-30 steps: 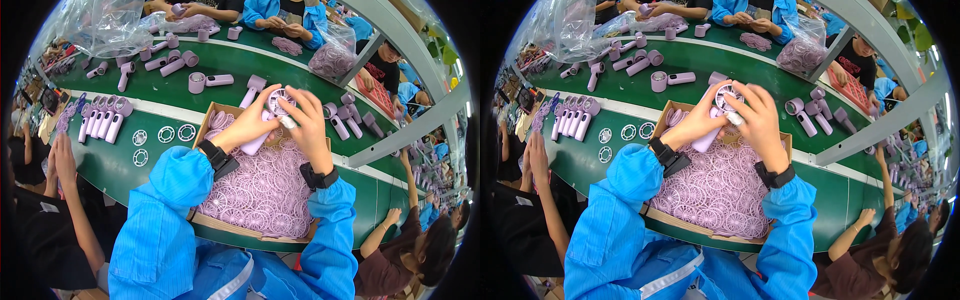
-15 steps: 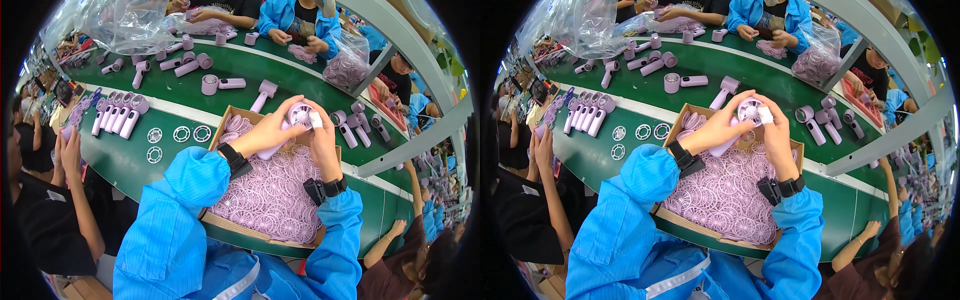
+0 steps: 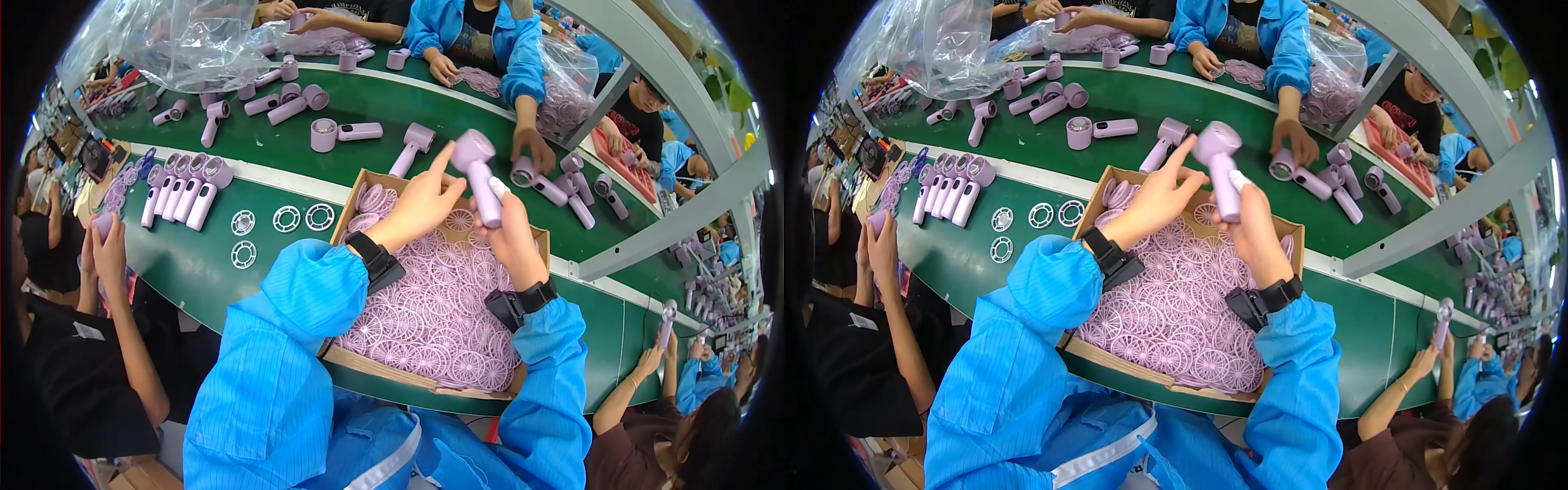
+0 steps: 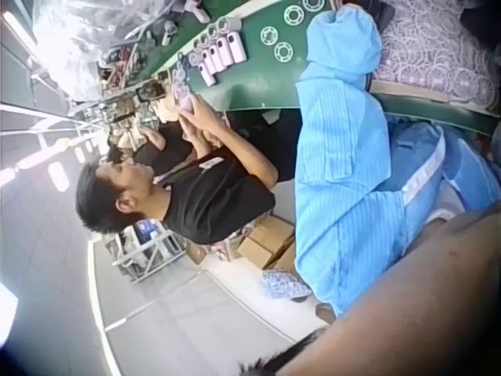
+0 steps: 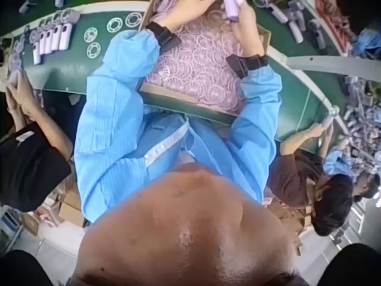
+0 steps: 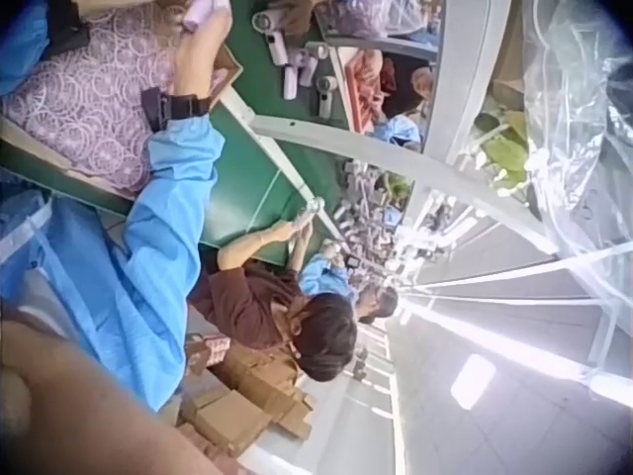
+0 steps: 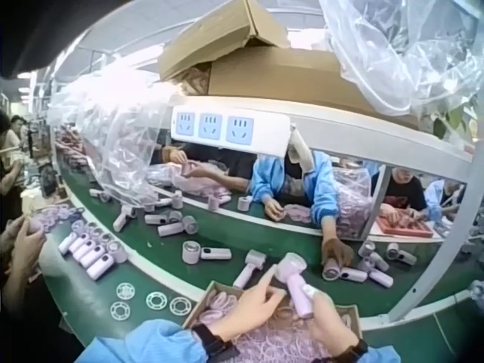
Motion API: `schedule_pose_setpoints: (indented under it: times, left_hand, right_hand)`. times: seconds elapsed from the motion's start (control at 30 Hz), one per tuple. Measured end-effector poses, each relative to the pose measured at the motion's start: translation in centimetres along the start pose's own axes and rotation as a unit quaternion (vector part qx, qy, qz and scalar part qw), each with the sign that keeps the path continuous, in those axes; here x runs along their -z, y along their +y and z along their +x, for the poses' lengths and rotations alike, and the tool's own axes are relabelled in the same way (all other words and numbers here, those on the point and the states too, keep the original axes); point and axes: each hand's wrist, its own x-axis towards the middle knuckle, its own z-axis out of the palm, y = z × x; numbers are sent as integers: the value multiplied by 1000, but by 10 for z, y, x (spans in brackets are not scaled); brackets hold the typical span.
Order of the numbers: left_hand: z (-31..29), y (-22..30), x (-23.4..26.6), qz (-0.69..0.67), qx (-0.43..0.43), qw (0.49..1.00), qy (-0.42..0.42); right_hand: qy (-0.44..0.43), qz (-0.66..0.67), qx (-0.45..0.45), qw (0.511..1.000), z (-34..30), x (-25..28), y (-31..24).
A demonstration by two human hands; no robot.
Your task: Assembling portable fans by attaching the fan head and blades to the housing unit on an assembly line.
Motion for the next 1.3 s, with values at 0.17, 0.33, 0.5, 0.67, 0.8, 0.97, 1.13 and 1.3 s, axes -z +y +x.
schedule_pose_setpoints:
  times: [0.17,0.33,0.5,0.67,0.8,0.97,1.13,1.3]
  left_hand:
    - [0,2,1,78,38,996,-29]
    - [2,-9,3,135,89,983,-89]
    - [2,4,-1,155,49,978,-129]
    - [-8,-2,-9,201,-13,970,-137]
    - [-6,1,-14,176,17,975,-134]
    - [-7,5,-4,142,60,978,-138]
    - [8,9,-12,-117,110,985,-69]
    - [9,20,11,-227,143,963,-24]
  right_hand:
    - [222,-272,61,934,-11,-33,-24]
    - [246,-440,104,857,-17,4,-74]
    - [398,-778,103,475,-34,167,-144]
    - [457,-781,-60,422,-92,295,-122]
    - [499,-785,-105,351,-73,274,-114]
    - [380,-598,38,705,-26,132,-122]
    - [133,-567,41,812,-19,-13,-82]
    - [-110,-689,-106,709,-12,-56,-10]
